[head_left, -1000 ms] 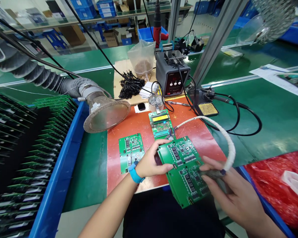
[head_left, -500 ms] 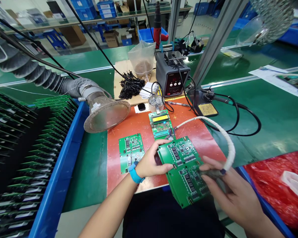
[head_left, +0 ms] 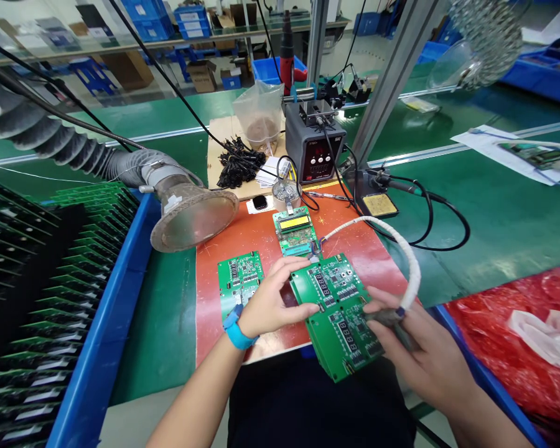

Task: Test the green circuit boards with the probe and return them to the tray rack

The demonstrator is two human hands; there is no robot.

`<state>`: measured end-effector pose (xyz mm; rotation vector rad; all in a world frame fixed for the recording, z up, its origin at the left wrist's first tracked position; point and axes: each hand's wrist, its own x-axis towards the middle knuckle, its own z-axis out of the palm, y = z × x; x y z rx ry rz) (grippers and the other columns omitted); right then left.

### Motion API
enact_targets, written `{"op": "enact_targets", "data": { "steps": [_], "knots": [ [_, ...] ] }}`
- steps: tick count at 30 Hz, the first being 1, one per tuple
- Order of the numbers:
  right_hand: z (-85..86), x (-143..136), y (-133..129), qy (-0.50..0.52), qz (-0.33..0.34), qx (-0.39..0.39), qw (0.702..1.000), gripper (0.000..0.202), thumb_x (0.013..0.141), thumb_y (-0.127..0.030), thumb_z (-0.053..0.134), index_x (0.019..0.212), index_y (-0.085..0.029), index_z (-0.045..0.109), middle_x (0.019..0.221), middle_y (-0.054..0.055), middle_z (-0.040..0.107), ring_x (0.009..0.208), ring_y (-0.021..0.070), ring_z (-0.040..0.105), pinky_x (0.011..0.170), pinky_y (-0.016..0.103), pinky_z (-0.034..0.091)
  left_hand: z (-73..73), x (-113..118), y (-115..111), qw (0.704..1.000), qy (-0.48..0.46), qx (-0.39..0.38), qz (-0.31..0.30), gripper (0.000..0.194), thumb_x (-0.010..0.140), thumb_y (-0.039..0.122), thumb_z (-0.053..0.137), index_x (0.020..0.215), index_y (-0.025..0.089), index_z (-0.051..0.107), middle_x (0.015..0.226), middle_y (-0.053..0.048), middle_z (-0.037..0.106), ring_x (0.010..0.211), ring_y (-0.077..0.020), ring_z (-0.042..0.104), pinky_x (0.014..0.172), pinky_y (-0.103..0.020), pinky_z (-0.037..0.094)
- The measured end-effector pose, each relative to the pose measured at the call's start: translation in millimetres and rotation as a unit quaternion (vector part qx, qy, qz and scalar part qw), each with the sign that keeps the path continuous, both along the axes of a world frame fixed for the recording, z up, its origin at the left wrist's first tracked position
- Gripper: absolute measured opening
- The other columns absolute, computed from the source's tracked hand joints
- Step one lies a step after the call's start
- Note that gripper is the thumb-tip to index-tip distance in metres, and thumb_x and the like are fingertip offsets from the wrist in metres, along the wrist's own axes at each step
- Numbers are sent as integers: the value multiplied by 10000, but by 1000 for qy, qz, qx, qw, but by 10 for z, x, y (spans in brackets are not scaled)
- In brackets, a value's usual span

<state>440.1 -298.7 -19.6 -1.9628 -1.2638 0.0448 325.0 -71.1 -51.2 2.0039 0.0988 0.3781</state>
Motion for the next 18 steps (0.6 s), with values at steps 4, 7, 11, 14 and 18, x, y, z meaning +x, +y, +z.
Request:
{"op": "enact_targets", "data": {
  "steps": [4,7,11,14,18],
  "knots": [
    [41,14,-44,65,0,0,998,355,890,-185,568,1233,-273,547,1035,22,678,920,115,660,824,159,549,209,-74,-21,996,54,58,31,601,749,380,749,1273,250,485,1260,-95,520,1197,-256,479,1040,-468,396],
    [99,31,-51,137,5,40,990,404,877,-178,596,1252,-320,552,1009,-4,684,882,99,669,790,141,558,315,-170,-97,994,61,50,71,616,741,372,761,1282,269,484,1256,-86,528,1195,-261,477,1024,-462,406],
    [171,103,59,233,3,119,965,402,875,-171,600,1245,-326,572,968,-11,690,828,90,669,720,130,566,362,-310,-277,983,68,-123,119,560,776,354,730,1275,299,482,1061,-34,621,921,-180,612,774,-311,523],
    [169,199,226,273,-12,158,949,392,877,-187,602,1248,-308,573,955,-2,697,772,98,670,674,164,580,332,-392,-347,946,47,-264,182,452,802,356,697,1206,251,526,769,28,599,585,-90,542,528,-204,451],
    [97,298,461,295,-52,151,942,385,848,-226,629,1229,-260,585,932,23,705,729,122,665,640,223,591,218,-505,-139,876,-1,-343,338,382,769,422,696,1068,203,600,864,-2,650,767,-143,620,693,-249,507]
  ]
}}
